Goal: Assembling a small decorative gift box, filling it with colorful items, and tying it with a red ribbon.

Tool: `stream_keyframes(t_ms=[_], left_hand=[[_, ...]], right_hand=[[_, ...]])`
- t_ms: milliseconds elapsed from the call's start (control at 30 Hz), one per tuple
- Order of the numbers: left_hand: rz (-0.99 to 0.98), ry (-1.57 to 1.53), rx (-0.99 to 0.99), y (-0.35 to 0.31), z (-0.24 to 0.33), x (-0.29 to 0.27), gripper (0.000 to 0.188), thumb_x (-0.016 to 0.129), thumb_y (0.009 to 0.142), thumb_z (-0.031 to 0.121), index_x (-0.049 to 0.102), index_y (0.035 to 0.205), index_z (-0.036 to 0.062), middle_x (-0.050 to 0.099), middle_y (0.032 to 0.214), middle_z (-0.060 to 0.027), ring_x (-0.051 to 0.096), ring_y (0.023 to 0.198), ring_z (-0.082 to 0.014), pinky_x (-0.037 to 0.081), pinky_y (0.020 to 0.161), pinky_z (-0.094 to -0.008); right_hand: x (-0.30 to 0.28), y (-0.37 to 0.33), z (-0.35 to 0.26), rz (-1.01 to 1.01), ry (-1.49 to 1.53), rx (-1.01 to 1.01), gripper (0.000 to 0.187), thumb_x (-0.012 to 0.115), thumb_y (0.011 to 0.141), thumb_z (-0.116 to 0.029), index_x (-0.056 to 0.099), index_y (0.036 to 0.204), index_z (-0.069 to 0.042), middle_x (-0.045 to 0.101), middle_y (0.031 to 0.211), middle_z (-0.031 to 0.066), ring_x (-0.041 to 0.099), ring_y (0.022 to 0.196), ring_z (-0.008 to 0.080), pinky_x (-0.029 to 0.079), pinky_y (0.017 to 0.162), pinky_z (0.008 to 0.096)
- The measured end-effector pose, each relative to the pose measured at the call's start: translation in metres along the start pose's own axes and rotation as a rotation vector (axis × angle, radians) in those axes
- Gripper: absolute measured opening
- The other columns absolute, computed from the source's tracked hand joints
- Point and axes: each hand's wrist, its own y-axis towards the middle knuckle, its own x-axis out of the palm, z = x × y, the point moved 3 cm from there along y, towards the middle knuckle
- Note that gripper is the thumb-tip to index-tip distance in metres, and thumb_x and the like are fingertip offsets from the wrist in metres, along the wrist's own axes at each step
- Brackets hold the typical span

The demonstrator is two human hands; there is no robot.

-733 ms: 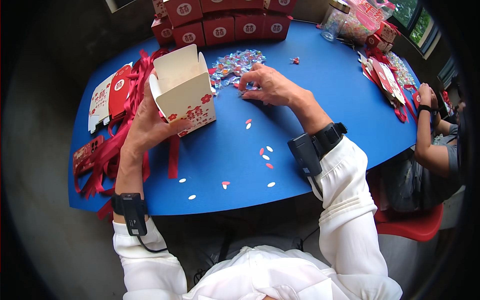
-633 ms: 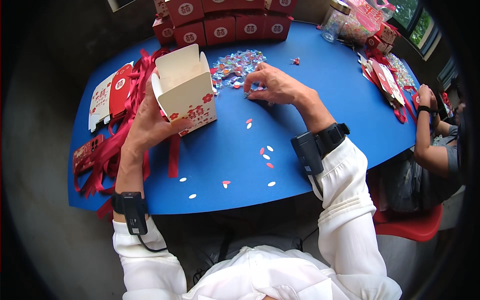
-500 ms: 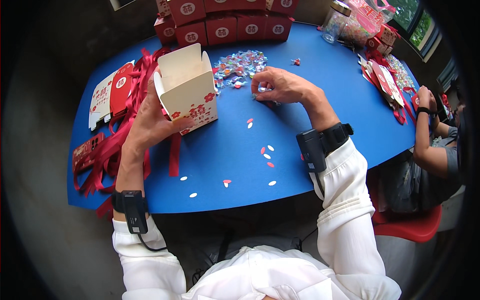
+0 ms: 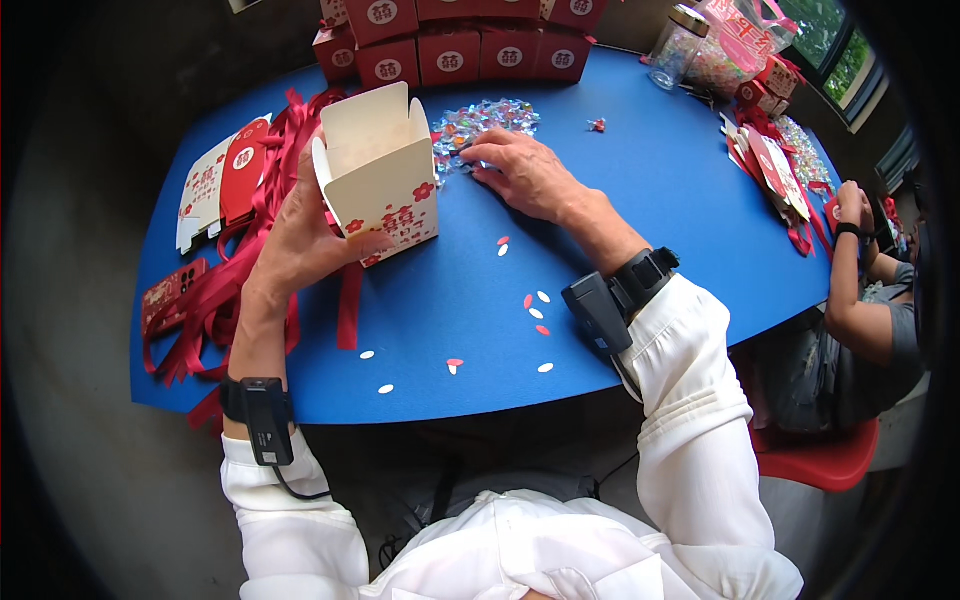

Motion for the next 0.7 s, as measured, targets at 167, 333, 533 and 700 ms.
stream_keyframes(t_ms=[167, 333, 533, 700], left_hand=[[0.013, -0.027, -0.035, -0.003, 0.003, -0.002, 0.123, 0.095, 0.062, 0.016, 0.018, 0.158, 0.0163, 0.046, 0.149, -0.011, 0.043, 0.14, -0.0287, 0.039, 0.115, -0.0462], [0.024, -0.028, 0.013, -0.002, 0.007, 0.0, 0.124, 0.095, 0.061, 0.016, 0.019, 0.158, 0.0162, 0.046, 0.149, -0.0105, 0.042, 0.14, -0.0281, 0.04, 0.114, -0.0462], [0.029, -0.065, 0.021, -0.002, 0.001, 0.0, 0.123, 0.095, 0.061, 0.014, 0.019, 0.158, 0.0166, 0.047, 0.148, -0.0107, 0.044, 0.139, -0.0276, 0.04, 0.114, -0.0459], [0.005, -0.097, -0.073, -0.005, 0.011, -0.002, 0.123, 0.095, 0.061, 0.012, 0.018, 0.158, 0.017, 0.048, 0.147, -0.0099, 0.046, 0.137, -0.0273, 0.04, 0.114, -0.0454]], right_hand=[[-0.009, 0.0, 0.0, -0.209, 0.054, 0.126, 0.031, 0.063, 0.093, -0.011, 0.062, 0.123, -0.009, 0.06, 0.119, 0.0122, 0.061, 0.108, 0.0288, 0.051, 0.095, 0.0402], [0.003, -0.002, -0.02, -0.162, -0.011, 0.014, 0.054, 0.064, 0.092, -0.016, 0.049, 0.143, -0.026, 0.052, 0.132, 0.0132, 0.052, 0.121, 0.0326, 0.045, 0.102, 0.0437], [0.01, 0.004, -0.034, -0.176, -0.096, 0.008, 0.035, 0.063, 0.096, -0.026, 0.063, 0.131, -0.029, 0.055, 0.127, 0.0092, 0.051, 0.12, 0.0301, 0.044, 0.103, 0.0431], [-0.014, 0.002, -0.029, -0.264, 0.05, 0.109, 0.017, 0.068, 0.094, -0.021, 0.07, 0.11, -0.016, 0.059, 0.115, 0.0096, 0.061, 0.109, 0.0277, 0.051, 0.094, 0.0403]])
